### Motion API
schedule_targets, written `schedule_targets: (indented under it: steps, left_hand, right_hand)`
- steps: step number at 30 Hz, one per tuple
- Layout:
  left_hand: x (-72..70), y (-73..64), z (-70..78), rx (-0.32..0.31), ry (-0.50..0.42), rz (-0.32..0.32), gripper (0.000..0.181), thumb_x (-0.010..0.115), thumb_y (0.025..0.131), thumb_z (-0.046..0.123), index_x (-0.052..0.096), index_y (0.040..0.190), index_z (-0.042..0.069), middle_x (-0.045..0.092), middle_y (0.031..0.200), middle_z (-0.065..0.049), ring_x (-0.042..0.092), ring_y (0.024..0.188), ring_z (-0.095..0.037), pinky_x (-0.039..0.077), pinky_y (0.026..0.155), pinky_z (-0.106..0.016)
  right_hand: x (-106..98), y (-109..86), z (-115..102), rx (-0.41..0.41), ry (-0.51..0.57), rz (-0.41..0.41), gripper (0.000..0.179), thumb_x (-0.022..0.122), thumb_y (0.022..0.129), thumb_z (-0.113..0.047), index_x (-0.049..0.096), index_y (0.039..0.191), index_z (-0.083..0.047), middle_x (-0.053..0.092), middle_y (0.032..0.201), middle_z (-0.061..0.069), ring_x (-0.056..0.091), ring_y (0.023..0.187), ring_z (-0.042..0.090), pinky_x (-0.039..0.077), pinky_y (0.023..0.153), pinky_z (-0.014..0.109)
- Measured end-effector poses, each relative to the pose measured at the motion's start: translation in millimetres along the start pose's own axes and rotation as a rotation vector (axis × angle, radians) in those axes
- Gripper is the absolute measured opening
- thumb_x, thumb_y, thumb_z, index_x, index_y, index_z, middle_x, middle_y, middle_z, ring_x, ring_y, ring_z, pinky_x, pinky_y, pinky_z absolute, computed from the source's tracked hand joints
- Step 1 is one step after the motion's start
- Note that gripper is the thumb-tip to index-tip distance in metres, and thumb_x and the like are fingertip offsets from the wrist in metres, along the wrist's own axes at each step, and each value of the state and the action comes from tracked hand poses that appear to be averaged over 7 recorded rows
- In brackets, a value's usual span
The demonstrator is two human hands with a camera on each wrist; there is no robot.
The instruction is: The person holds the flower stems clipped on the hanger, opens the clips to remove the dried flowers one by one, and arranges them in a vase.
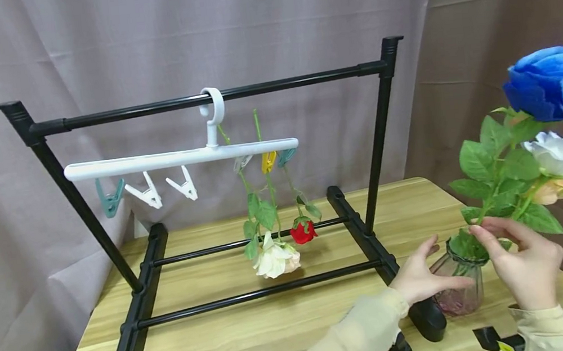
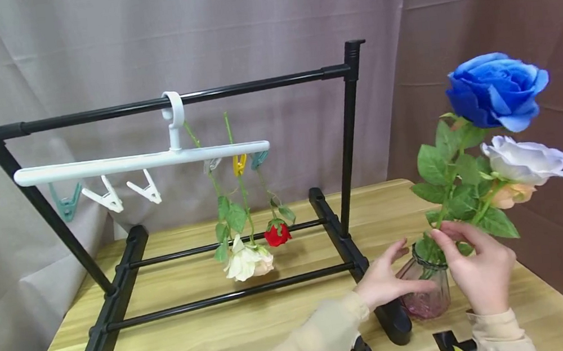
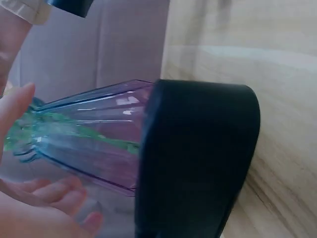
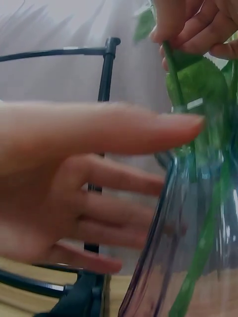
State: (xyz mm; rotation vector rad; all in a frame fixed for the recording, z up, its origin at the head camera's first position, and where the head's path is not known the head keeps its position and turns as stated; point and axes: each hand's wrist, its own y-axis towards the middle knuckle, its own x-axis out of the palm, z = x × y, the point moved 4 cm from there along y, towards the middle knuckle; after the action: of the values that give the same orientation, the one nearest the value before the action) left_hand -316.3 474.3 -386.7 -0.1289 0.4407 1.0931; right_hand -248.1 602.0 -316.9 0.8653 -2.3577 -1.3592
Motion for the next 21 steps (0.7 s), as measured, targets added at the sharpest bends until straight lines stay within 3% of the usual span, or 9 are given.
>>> schedule_targets:
  steps: [3,7,10,14,21]
  left_hand:
    - [4.7,3.2,-1.0,0.032,0.014,0.003,0.079,0.083,0.076,0.031,0.041,0.142,0.040,0.051,0.140,0.018,0.055,0.123,-0.004,0.049,0.091,-0.020]
    - [7.5,6.5,-0.8,0.090,0.081,0.050,0.062,0.083,0.076,0.033,0.055,0.132,0.037,0.060,0.128,0.021,0.059,0.113,0.001,0.049,0.087,-0.017]
    - [6.7,8.6,-0.7,0.146,0.176,0.111,0.050,0.083,0.075,0.036,0.064,0.122,0.035,0.067,0.116,0.022,0.060,0.104,0.006,0.046,0.080,-0.010]
    - [5.7,9.8,-0.5,0.182,0.314,0.164,0.053,0.083,0.073,0.044,0.065,0.122,0.035,0.068,0.113,0.023,0.061,0.099,0.008,0.044,0.078,-0.008]
    - [9.6,11.4,2.2,0.204,0.427,0.147,0.054,0.078,0.075,0.051,0.062,0.125,0.037,0.067,0.114,0.025,0.061,0.102,0.009,0.041,0.096,-0.019]
  right_hand:
    - [2,-7.9,0,-0.050,-0.009,0.019,0.021,0.076,0.075,0.005,0.070,0.093,0.013,0.053,0.086,-0.049,0.050,0.077,-0.030,0.035,0.076,-0.002]
    - [6,-14.4,0,-0.048,-0.022,0.055,0.023,0.076,0.078,-0.003,0.071,0.097,0.010,0.052,0.084,-0.049,0.049,0.076,-0.031,0.034,0.074,-0.001]
    - [6,-17.3,0,-0.088,-0.036,0.099,0.022,0.076,0.081,-0.009,0.072,0.093,0.009,0.052,0.083,-0.048,0.047,0.074,-0.032,0.032,0.070,-0.001]
    - [5,-20.1,2,-0.161,-0.071,0.153,0.029,0.075,0.083,-0.018,0.070,0.085,0.011,0.050,0.085,-0.049,0.045,0.076,-0.035,0.026,0.065,-0.003]
    - [0,-25.3,7,-0.134,-0.154,0.157,0.041,0.071,0.086,-0.025,0.064,0.097,0.014,0.045,0.085,-0.054,0.041,0.075,-0.039,0.017,0.049,0.001]
